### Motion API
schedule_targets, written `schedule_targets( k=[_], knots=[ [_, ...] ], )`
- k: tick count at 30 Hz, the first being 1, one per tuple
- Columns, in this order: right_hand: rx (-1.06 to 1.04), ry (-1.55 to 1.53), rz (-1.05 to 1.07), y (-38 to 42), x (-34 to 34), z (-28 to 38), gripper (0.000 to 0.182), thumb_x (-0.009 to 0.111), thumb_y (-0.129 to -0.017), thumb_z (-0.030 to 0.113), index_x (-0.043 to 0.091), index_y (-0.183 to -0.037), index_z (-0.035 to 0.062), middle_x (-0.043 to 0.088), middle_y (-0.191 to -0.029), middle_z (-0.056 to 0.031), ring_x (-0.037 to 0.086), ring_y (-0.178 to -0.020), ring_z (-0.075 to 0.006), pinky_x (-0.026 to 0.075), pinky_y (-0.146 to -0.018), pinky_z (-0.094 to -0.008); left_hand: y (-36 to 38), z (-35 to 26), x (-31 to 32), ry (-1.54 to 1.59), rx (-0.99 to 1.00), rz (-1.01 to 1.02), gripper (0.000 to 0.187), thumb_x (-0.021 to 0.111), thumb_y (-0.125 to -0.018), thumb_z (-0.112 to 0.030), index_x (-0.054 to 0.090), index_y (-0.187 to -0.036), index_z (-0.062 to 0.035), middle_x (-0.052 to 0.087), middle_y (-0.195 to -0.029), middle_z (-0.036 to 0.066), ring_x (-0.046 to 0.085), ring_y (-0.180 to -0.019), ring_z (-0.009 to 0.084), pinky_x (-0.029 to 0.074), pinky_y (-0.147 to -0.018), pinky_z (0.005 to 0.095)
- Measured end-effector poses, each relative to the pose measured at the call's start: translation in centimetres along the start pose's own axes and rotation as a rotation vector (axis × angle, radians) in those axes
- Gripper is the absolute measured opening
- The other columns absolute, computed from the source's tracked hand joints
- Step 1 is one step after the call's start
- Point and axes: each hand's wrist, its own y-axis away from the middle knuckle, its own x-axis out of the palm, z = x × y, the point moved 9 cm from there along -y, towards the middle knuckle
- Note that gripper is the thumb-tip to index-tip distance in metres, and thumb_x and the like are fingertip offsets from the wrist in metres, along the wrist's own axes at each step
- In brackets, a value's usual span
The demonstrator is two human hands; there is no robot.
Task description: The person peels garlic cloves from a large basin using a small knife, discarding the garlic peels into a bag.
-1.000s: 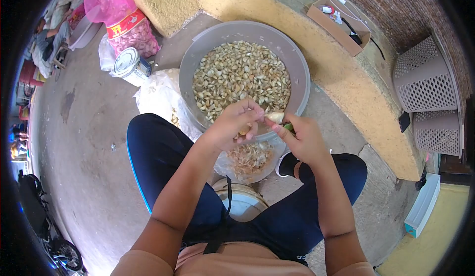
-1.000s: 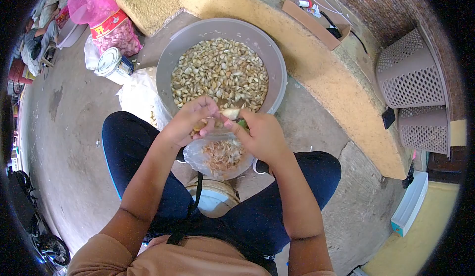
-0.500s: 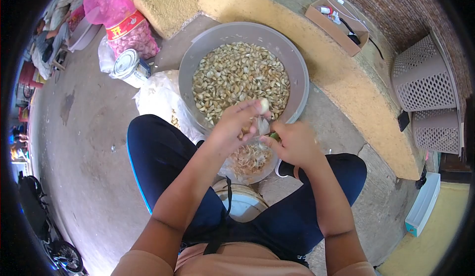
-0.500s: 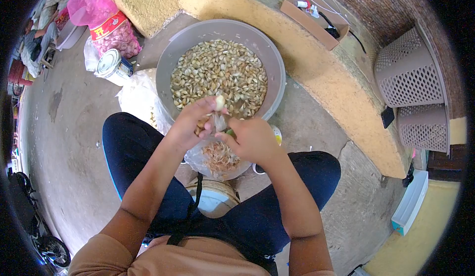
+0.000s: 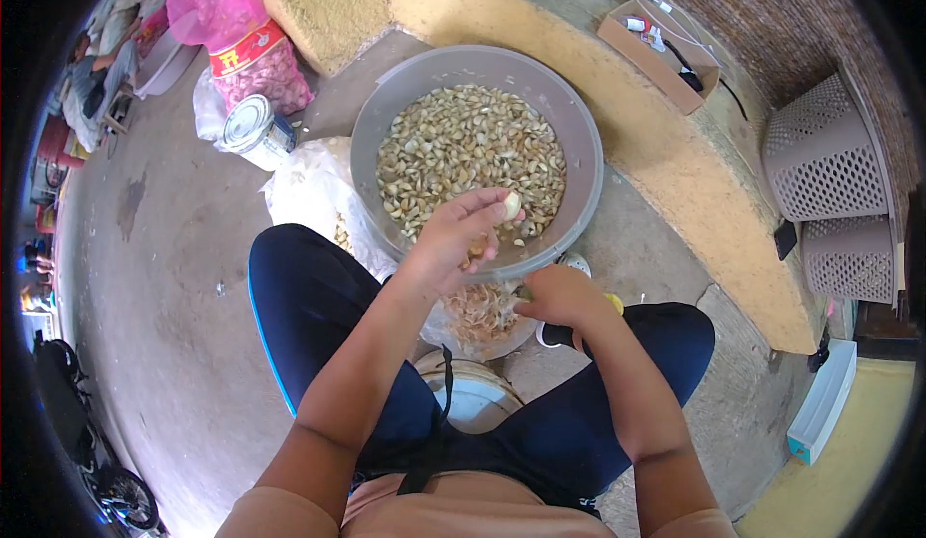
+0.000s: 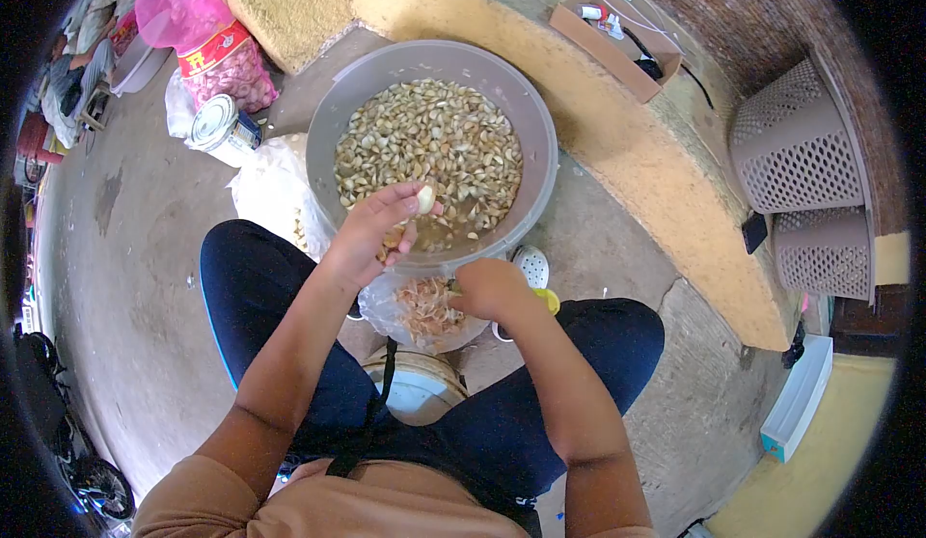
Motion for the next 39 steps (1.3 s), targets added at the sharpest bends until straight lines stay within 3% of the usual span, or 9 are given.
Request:
schedule_targets(
  k=[6,9,12,15,19,28,31,34,39],
  knots=[
    [-0.091,-0.191,-0.245,-0.4,-1.1,-1.4,0.025,0.06,-0.069,0.017,0.059,-0.087,-0.0007,0.061,-0.077,-0.0184,0.058,-0.079,-0.0338,0.045,-0.071,-0.0411,0.2,-0.2,0.5,-0.169,0.058,0.002,0.033,0.058,-0.08,-0.016,0.051,-0.109,-0.0016,0.055,-0.084,0.003,0.046,-0.051,0.0045,0.031,-0.035,0.0147],
    [0.05,-0.554,-0.345,0.2,-4.2,-2.9,0.025,0.062,-0.071,0.016,0.059,-0.09,-0.0003,0.06,-0.07,-0.0138,0.059,-0.064,-0.0263,0.047,-0.058,-0.0349,0.2,-0.2,0.5,-0.223,0.055,-0.002,0.032,0.059,-0.079,-0.017,0.053,-0.109,-0.0039,0.054,-0.086,0.003,0.048,-0.052,0.0044,0.032,-0.036,0.0148],
    [0.097,-1.185,-0.468,1.8,-6.1,-3.6,0.023,0.06,-0.078,0.02,0.058,-0.091,0.0014,0.058,-0.068,-0.0061,0.047,-0.046,-0.0074,0.037,-0.042,-0.0215,0.5,-1.2,0.8,-0.369,0.156,-0.019,0.029,0.059,-0.079,-0.015,0.057,-0.106,-0.0057,0.053,-0.093,0.004,0.049,-0.055,0.0055,0.036,-0.04,0.0161],
    [-0.07,-1.438,-0.629,2.5,-7.4,-2.4,0.017,0.058,-0.081,0.017,0.059,-0.088,0.0018,0.058,-0.068,-0.0025,0.046,-0.046,-0.0042,0.035,-0.04,-0.0174,0.4,-1.7,1.2,-0.453,0.306,-0.009,0.025,0.06,-0.079,-0.011,0.059,-0.104,-0.0058,0.051,-0.1,0.006,0.051,-0.059,0.0073,0.042,-0.045,0.0181],
    [-0.021,-1.407,-0.723,2.5,-7.0,-2.5,0.02,0.063,-0.078,0.018,0.059,-0.084,0.0001,0.056,-0.064,-0.0007,0.046,-0.044,-0.0053,0.036,-0.039,-0.0198,0.5,-1.6,1.5,-0.511,0.356,0.0,0.024,0.059,-0.079,-0.006,0.059,-0.103,-0.0038,0.051,-0.101,0.007,0.053,-0.064,0.0091,0.046,-0.051,0.0199],
    [0.064,-1.195,-0.876,3.4,-7.8,-2.9,0.015,0.06,-0.075,0.014,0.057,-0.076,-0.0004,0.053,-0.056,-0.0005,0.048,-0.044,-0.0061,0.036,-0.039,-0.021,0.1,-0.4,1.8,-0.385,0.343,-0.008,0.025,0.059,-0.081,-0.018,0.059,-0.102,-0.0029,0.054,-0.095,0.004,0.05,-0.054,0.0075,0.039,-0.044,0.0184],
    [0.067,-1.228,-0.847,3.0,-7.5,-3.0,0.015,0.06,-0.075,0.014,0.056,-0.075,-0.0001,0.052,-0.055,-0.0002,0.047,-0.044,-0.006,0.036,-0.039,-0.0212,0.2,0.4,1.6,-0.43,0.167,-0.056,0.03,0.055,-0.084,-0.024,0.056,-0.107,-0.0031,0.055,-0.08,0.003,0.047,-0.051,0.0061,0.035,-0.041,0.0181],
    [0.065,-1.268,-0.798,2.3,-7.0,-3.1,0.014,0.058,-0.077,0.014,0.055,-0.076,0.0004,0.051,-0.056,0.0005,0.046,-0.044,-0.0059,0.035,-0.04,-0.0206,-0.2,2.3,0.8,-0.19,0.017,-0.063,0.034,0.049,-0.087,-0.028,0.054,-0.108,-0.0005,0.053,-0.068,0.005,0.044,-0.046,0.0063,0.032,-0.038,0.0181],
    [0.032,-1.355,-0.763,1.8,-6.6,-3.1,0.014,0.056,-0.081,0.015,0.056,-0.081,0.0008,0.051,-0.059,0.0008,0.045,-0.044,-0.0056,0.034,-0.041,-0.0192,-0.1,2.4,0.9,0.049,-0.065,0.022,0.029,0.046,-0.089,-0.029,0.051,-0.1,-0.0024,0.05,-0.062,0.002,0.043,-0.047,0.0075,0.03,-0.036,0.0176]
  ],
)
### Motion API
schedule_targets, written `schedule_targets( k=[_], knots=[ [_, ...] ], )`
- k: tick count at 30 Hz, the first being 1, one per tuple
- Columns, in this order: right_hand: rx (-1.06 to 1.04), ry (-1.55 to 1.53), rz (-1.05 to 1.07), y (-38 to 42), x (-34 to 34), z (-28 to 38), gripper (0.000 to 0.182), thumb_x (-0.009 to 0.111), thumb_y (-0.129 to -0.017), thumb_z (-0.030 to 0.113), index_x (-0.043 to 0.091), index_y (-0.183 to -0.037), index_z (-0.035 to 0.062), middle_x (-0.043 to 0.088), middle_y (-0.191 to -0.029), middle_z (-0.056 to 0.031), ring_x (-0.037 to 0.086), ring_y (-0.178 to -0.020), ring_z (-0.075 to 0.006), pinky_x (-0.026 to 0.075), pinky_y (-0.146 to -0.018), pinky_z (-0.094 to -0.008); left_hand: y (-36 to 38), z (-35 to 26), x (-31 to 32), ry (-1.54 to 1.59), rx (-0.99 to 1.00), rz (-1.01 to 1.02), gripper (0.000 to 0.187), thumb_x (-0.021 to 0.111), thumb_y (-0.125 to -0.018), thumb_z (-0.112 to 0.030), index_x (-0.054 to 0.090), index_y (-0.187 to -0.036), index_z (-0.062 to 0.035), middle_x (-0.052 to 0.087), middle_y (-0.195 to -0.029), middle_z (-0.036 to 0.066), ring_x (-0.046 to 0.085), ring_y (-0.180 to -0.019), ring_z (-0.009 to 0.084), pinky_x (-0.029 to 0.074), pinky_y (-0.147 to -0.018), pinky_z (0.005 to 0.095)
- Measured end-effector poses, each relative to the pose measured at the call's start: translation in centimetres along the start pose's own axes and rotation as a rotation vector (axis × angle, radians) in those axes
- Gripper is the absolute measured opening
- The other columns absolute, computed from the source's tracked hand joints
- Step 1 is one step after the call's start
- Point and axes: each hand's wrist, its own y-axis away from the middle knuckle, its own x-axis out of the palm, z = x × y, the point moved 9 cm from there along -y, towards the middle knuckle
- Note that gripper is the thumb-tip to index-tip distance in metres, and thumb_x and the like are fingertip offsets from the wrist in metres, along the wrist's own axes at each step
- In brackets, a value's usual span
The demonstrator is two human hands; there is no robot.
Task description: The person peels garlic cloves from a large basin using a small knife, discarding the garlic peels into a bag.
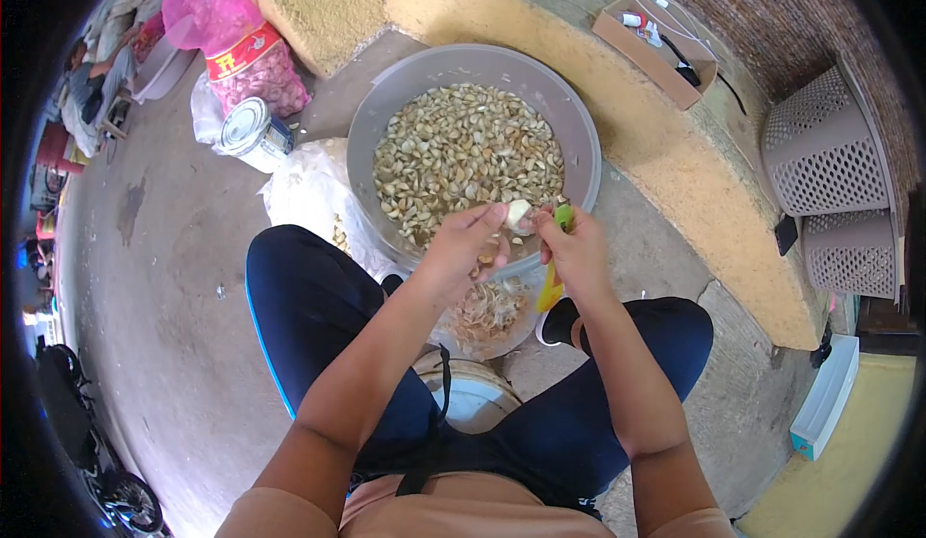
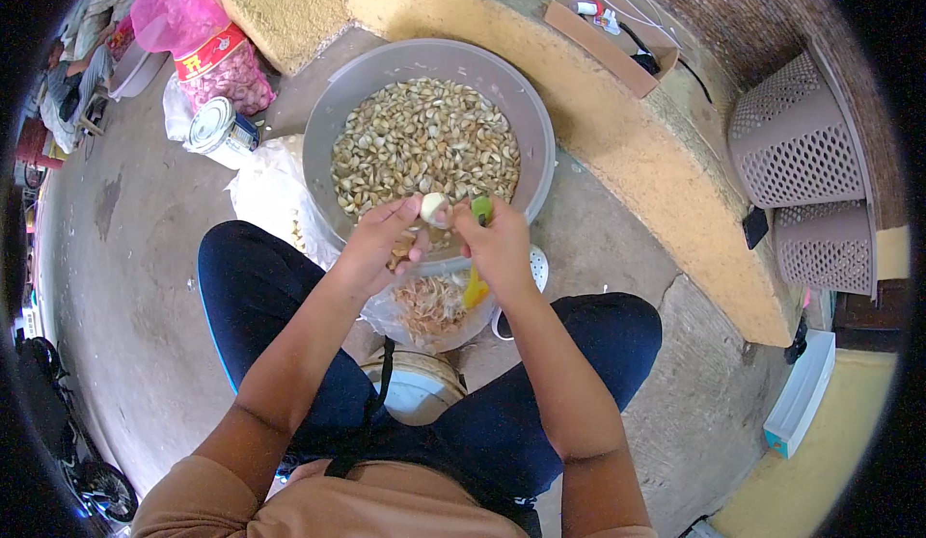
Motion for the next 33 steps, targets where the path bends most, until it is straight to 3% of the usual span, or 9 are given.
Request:
schedule_targets(
  k=[7,10,13,16,21,24,27,30,33],
  knots=[
    [-0.016,0.042,-0.048,0.2,-0.3,0.7,0.015,0.059,-0.078,0.016,0.057,-0.077,0.0009,0.052,-0.057,0.0003,0.046,-0.042,-0.0061,0.035,-0.038,-0.0209,-0.1,1.1,-0.5,0.125,-0.096,-0.107,0.029,0.045,-0.089,-0.028,0.051,-0.098,-0.0017,0.051,-0.068,0.003,0.044,-0.05,0.0076,0.029,-0.034,0.0183],
    [-0.036,0.053,-0.039,0.2,-0.2,0.8,0.015,0.059,-0.078,0.016,0.057,-0.077,0.0008,0.052,-0.057,0.0001,0.046,-0.042,-0.0062,0.035,-0.038,-0.021,0.2,0.9,-0.2,-0.085,-0.116,-0.054,0.028,0.048,-0.087,-0.027,0.054,-0.097,-0.0006,0.052,-0.08,0.003,0.047,-0.055,0.0068,0.03,-0.036,0.0195],
    [-0.055,0.047,-0.037,0.0,-0.3,0.6,0.016,0.059,-0.079,0.016,0.056,-0.076,0.0008,0.053,-0.058,-0.0003,0.046,-0.042,-0.0064,0.036,-0.038,-0.0212,-0.1,0.7,-0.4,-0.2,-0.036,-0.074,0.028,0.048,-0.087,-0.026,0.054,-0.096,-0.0004,0.054,-0.082,0.004,0.047,-0.054,0.0074,0.031,-0.036,0.0195],
    [-0.045,0.023,-0.066,-0.3,-0.8,0.2,0.018,0.059,-0.079,0.018,0.056,-0.075,0.001,0.053,-0.057,-0.0005,0.047,-0.042,-0.0065,0.036,-0.038,-0.0213,-0.6,1.0,-1.0,0.026,-0.05,-0.06,0.025,0.048,-0.086,-0.023,0.054,-0.093,0.0,0.055,-0.083,0.005,0.047,-0.054,0.0081,0.031,-0.035,0.0199],
    [-0.025,0.083,-0.104,-0.1,-1.0,0.5,0.021,0.059,-0.08,0.021,0.056,-0.076,0.001,0.051,-0.055,0.0002,0.045,-0.041,-0.006,0.035,-0.037,-0.0209,0.0,1.2,-0.4,0.066,-0.114,-0.083,0.022,0.045,-0.086,-0.02,0.053,-0.09,0.0002,0.055,-0.081,0.007,0.047,-0.054,0.0089,0.03,-0.034,0.02],
    [-0.005,0.144,0.017,0.8,0.1,1.7,0.021,0.062,-0.077,0.021,0.058,-0.081,0.0001,0.053,-0.061,-0.0034,0.051,-0.048,-0.0102,0.04,-0.044,-0.0242,-0.2,1.5,-0.8,0.097,-0.106,-0.098,0.022,0.045,-0.086,-0.02,0.053,-0.091,-0.0001,0.055,-0.079,0.006,0.046,-0.054,0.0089,0.03,-0.035,0.02],
    [-0.442,0.473,0.011,2.3,1.6,5.3,0.023,0.065,-0.073,0.019,0.059,-0.085,-0.0004,0.056,-0.07,-0.0091,0.056,-0.061,-0.018,0.043,-0.055,-0.0288,-0.4,1.5,-1.1,0.093,-0.097,-0.09,0.023,0.046,-0.086,-0.022,0.054,-0.091,-0.0006,0.055,-0.079,0.005,0.046,-0.054,0.0087,0.03,-0.035,0.0202],
    [-0.316,0.458,0.009,1.8,1.4,3.5,0.025,0.067,-0.07,0.016,0.059,-0.087,-0.0004,0.057,-0.079,-0.0134,0.056,-0.071,-0.0248,0.044,-0.063,-0.0318,0.0,1.0,-0.8,-0.004,-0.056,-0.101,0.024,0.047,-0.086,-0.023,0.055,-0.091,-0.0009,0.055,-0.079,0.004,0.046,-0.055,0.0083,0.03,-0.035,0.0203],
    [-0.299,0.455,-0.049,1.4,0.6,2.8,0.023,0.065,-0.07,0.013,0.059,-0.087,-0.0005,0.057,-0.077,-0.0143,0.057,-0.069,-0.0267,0.044,-0.062,-0.0319,0.2,0.8,-0.3,-0.086,-0.012,-0.102,0.024,0.048,-0.086,-0.023,0.056,-0.089,-0.001,0.055,-0.079,0.004,0.047,-0.054,0.008,0.03,-0.035,0.0201]
  ],
)
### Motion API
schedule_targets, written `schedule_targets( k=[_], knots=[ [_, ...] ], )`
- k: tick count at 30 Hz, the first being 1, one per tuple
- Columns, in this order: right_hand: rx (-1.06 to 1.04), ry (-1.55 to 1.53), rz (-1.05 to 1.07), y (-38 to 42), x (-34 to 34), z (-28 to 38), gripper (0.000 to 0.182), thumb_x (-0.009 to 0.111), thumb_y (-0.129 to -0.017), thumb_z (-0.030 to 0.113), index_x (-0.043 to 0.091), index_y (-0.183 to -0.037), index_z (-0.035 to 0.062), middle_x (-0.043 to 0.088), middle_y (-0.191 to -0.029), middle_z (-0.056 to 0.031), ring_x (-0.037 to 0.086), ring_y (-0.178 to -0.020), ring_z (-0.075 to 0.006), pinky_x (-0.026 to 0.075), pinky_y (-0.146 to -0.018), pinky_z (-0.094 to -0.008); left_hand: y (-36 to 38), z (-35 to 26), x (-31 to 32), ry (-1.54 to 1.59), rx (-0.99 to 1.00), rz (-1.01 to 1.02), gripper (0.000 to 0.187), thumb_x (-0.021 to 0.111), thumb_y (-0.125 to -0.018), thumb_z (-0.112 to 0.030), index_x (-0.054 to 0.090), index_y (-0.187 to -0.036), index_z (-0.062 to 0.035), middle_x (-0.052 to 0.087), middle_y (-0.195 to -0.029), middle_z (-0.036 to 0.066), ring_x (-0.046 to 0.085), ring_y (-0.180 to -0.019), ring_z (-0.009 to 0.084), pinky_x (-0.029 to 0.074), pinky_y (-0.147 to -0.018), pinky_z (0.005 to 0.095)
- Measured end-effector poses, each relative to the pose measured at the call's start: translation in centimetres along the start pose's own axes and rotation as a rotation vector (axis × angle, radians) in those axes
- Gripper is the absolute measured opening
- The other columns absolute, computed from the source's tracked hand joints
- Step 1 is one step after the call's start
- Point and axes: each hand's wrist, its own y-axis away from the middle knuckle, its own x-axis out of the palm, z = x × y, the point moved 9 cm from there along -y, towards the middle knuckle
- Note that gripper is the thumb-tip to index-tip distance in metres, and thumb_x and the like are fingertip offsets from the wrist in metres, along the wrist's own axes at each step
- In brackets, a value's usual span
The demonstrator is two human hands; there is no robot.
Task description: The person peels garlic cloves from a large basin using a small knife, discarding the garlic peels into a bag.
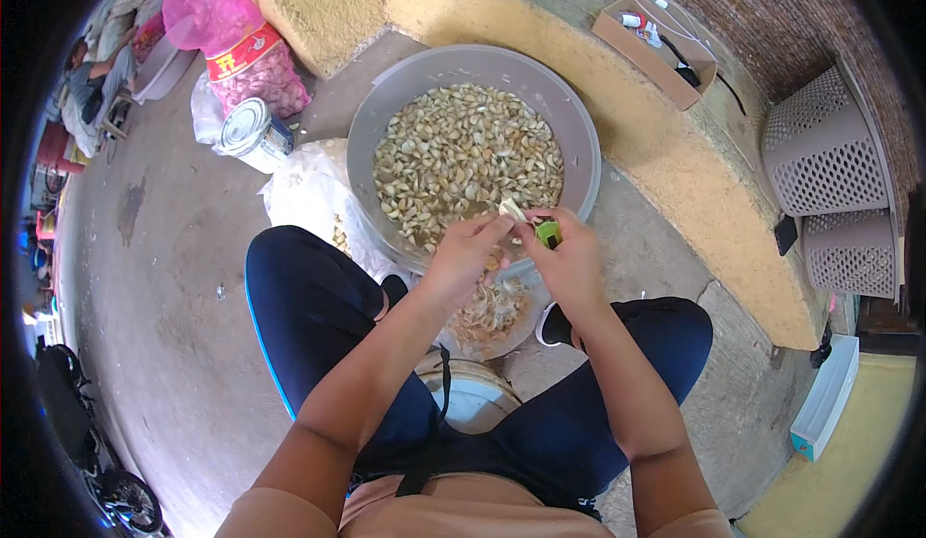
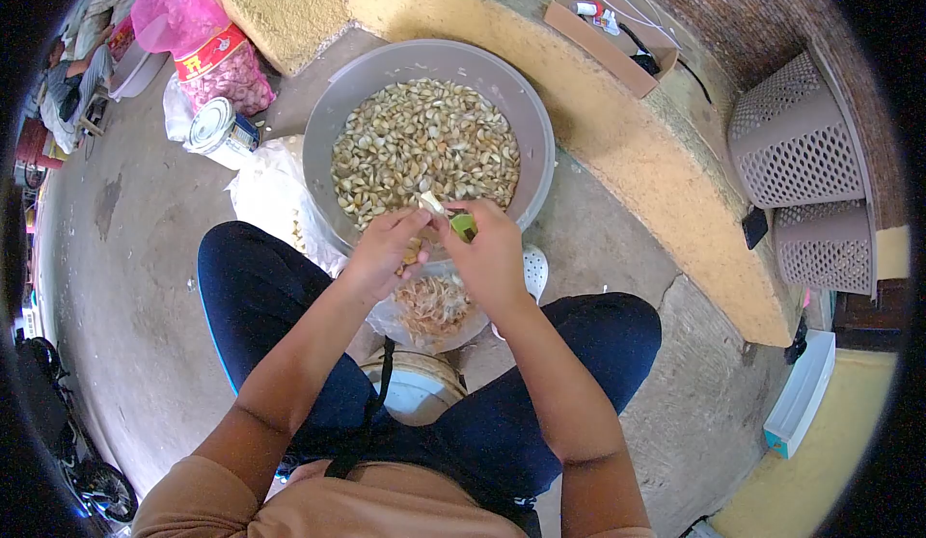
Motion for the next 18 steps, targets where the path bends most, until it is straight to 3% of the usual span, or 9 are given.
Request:
schedule_targets(
  k=[6,12,15,18],
  knots=[
    [-0.173,0.08,-0.044,0.1,-0.4,1.4,0.015,0.061,-0.072,0.009,0.058,-0.083,-0.0013,0.058,-0.075,-0.0151,0.057,-0.067,-0.0272,0.044,-0.061,-0.0324,0.0,0.3,-0.2,0.01,-0.023,-0.034,0.022,0.048,-0.085,-0.023,0.055,-0.083,-0.002,0.053,-0.075,0.003,0.048,-0.052,0.0079,0.03,-0.034,0.0202],
    [-0.096,-0.022,0.051,-0.3,0.0,0.6,0.014,0.061,-0.073,0.01,0.057,-0.082,-0.0012,0.058,-0.073,-0.0146,0.058,-0.065,-0.0253,0.044,-0.059,-0.032,0.2,0.4,0.5,-0.021,-0.078,0.118,0.023,0.043,-0.086,-0.022,0.052,-0.079,-0.0024,0.048,-0.066,0.003,0.048,-0.049,0.0085,0.029,-0.033,0.0202],
    [-0.131,-0.037,-0.028,-0.7,-1.0,0.5,0.015,0.061,-0.074,0.011,0.057,-0.083,-0.0007,0.058,-0.072,-0.0141,0.058,-0.065,-0.0247,0.044,-0.059,-0.0314,0.1,0.5,1.0,-0.082,-0.068,0.229,0.023,0.042,-0.086,-0.022,0.052,-0.08,-0.0016,0.048,-0.066,0.003,0.047,-0.047,0.0085,0.029,-0.032,0.0206],
    [-0.005,0.024,0.099,-1.0,-1.0,0.1,0.016,0.061,-0.074,0.011,0.057,-0.085,-0.0005,0.058,-0.074,-0.0138,0.058,-0.066,-0.0249,0.044,-0.059,-0.0312,0.3,0.2,1.4,-0.09,-0.056,0.246,0.022,0.043,-0.085,-0.019,0.052,-0.079,-0.0004,0.049,-0.067,0.005,0.046,-0.045,0.0101,0.028,-0.031,0.0212]
  ],
)
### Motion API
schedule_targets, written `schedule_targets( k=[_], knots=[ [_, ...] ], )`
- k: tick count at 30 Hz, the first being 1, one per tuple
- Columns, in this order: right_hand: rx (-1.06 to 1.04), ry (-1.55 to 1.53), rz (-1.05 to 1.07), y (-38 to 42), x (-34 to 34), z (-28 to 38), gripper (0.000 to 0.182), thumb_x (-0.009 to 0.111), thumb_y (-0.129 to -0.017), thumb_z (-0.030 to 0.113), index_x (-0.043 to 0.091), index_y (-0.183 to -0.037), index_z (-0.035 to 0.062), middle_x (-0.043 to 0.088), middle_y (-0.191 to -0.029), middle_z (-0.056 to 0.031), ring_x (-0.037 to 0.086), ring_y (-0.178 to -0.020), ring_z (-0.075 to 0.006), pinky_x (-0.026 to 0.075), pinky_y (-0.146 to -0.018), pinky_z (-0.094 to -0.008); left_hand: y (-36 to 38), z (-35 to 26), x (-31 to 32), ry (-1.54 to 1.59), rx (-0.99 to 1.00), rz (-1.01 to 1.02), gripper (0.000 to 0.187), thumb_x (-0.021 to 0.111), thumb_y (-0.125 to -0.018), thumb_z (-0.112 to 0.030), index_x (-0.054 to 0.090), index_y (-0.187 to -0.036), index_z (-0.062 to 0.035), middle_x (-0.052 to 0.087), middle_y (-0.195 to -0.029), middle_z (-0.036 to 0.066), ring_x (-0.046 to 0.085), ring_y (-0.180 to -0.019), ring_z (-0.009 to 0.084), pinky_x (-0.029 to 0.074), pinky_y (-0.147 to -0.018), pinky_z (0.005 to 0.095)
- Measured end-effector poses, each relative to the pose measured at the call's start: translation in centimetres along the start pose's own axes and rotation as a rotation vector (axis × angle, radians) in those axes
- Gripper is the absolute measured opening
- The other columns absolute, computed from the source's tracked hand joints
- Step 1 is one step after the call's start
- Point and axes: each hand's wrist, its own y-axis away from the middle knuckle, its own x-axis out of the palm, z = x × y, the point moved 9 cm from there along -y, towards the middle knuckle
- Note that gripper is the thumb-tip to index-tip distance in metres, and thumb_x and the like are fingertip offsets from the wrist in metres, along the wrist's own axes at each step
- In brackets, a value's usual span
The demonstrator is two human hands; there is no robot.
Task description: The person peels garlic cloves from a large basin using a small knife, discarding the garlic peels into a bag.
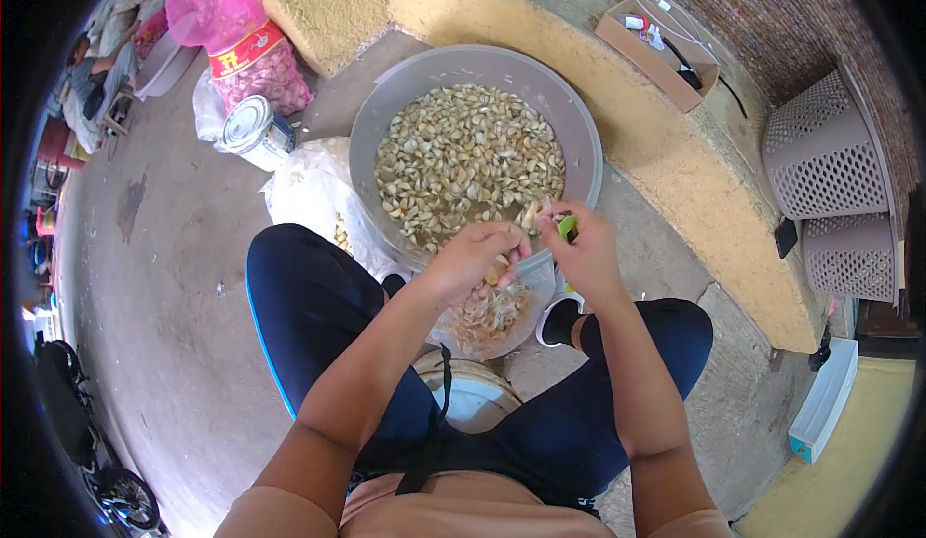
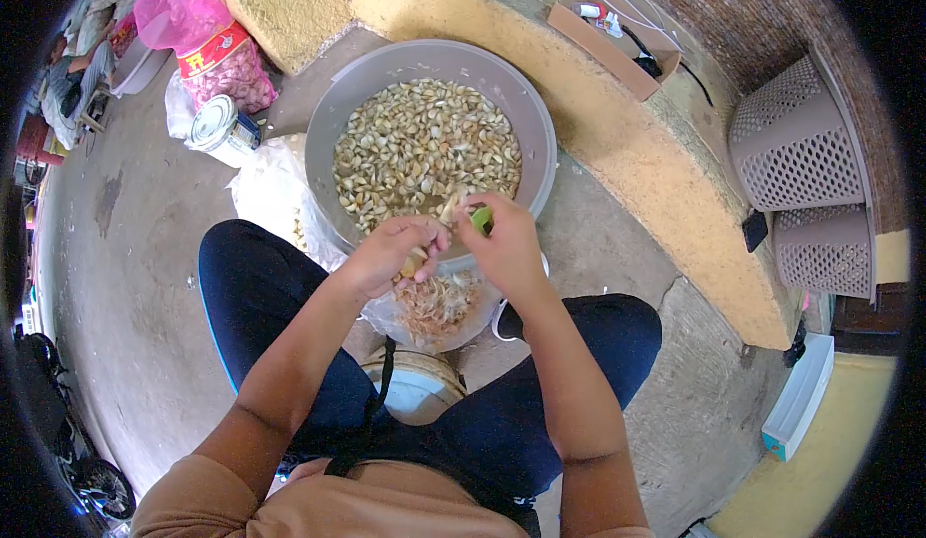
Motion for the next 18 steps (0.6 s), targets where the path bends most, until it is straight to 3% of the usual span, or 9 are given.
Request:
schedule_targets(
  k=[4,6,10,18],
  knots=[
    [-0.159,-0.019,0.01,0.4,0.5,1.3,0.017,0.061,-0.074,0.01,0.056,-0.086,-0.0007,0.057,-0.078,-0.0137,0.057,-0.066,-0.0236,0.044,-0.059,-0.0299,-0.1,-0.2,-0.4,0.068,0.002,0.001,0.023,0.046,-0.086,-0.022,0.052,-0.081,-0.0001,0.05,-0.069,0.005,0.047,-0.044,0.01,0.029,-0.032,0.0211],
    [-0.165,-0.071,0.046,0.4,0.8,1.2,0.018,0.061,-0.073,0.01,0.056,-0.087,-0.001,0.057,-0.079,-0.0137,0.057,-0.066,-0.0232,0.043,-0.059,-0.0292,0.0,-0.6,-0.7,-0.165,0.008,-0.094,0.028,0.047,-0.087,-0.027,0.053,-0.083,-0.0004,0.049,-0.068,0.004,0.047,-0.045,0.009,0.03,-0.033,0.0206],
    [-0.046,-0.088,0.076,0.7,1.3,0.9,0.018,0.059,-0.075,0.011,0.055,-0.088,-0.0018,0.056,-0.071,-0.0112,0.055,-0.064,-0.0189,0.043,-0.058,-0.0281,0.0,-1.1,-0.9,-0.382,0.046,-0.102,0.034,0.049,-0.086,-0.035,0.053,-0.086,-0.001,0.049,-0.067,0.002,0.047,-0.045,0.0069,0.031,-0.035,0.0193],
    [0.273,-0.338,-0.064,0.1,-0.5,-3.1,0.016,0.058,-0.079,0.016,0.056,-0.08,0.001,0.053,-0.059,-0.0012,0.05,-0.054,-0.0082,0.039,-0.047,-0.0242,0.8,-1.2,-1.3,-0.343,0.034,0.02,0.029,0.05,-0.086,-0.029,0.055,-0.09,-0.0005,0.053,-0.066,0.003,0.045,-0.045,0.0051,0.032,-0.038,0.018]
  ],
)
